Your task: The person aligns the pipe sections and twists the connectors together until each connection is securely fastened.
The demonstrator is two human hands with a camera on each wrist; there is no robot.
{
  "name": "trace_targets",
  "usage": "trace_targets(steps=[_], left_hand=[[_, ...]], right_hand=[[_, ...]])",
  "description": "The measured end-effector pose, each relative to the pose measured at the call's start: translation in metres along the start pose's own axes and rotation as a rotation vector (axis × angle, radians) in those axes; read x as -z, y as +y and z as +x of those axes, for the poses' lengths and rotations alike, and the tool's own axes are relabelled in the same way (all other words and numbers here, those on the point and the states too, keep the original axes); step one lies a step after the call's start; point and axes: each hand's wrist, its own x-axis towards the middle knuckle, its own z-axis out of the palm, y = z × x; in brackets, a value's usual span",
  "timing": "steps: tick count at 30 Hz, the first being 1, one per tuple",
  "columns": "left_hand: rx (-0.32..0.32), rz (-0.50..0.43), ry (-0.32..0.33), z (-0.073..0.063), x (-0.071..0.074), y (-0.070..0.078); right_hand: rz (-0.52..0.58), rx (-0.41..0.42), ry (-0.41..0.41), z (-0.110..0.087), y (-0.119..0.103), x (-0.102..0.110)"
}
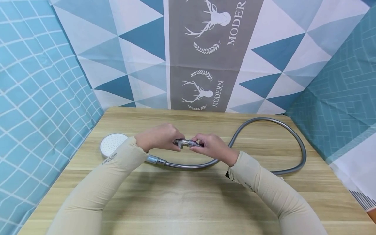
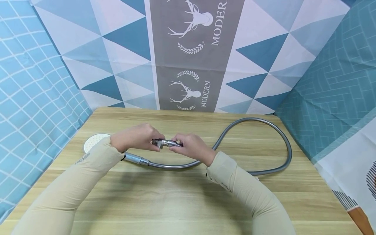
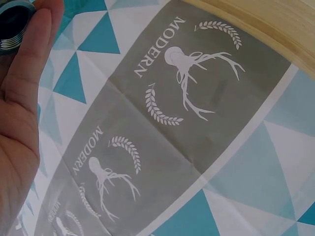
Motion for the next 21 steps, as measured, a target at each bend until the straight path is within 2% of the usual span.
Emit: trace_targets(steps=[6,13,21], left_hand=[[0.021,-0.013,-0.01,-0.0003,0.0009,0.0011],[0.01,-0.011,-0.013,-0.0029,0.0026,0.0018],[0.001,-0.003,-0.022,-0.006,-0.0007,0.0003]], right_hand=[[0.008,0.005,0.0,-0.0009,-0.0016,0.0005],[-0.011,0.111,0.067,0.0008,0.0022,-0.0026],[0.008,0.121,0.044,0.0018,0.0042,-0.004]])
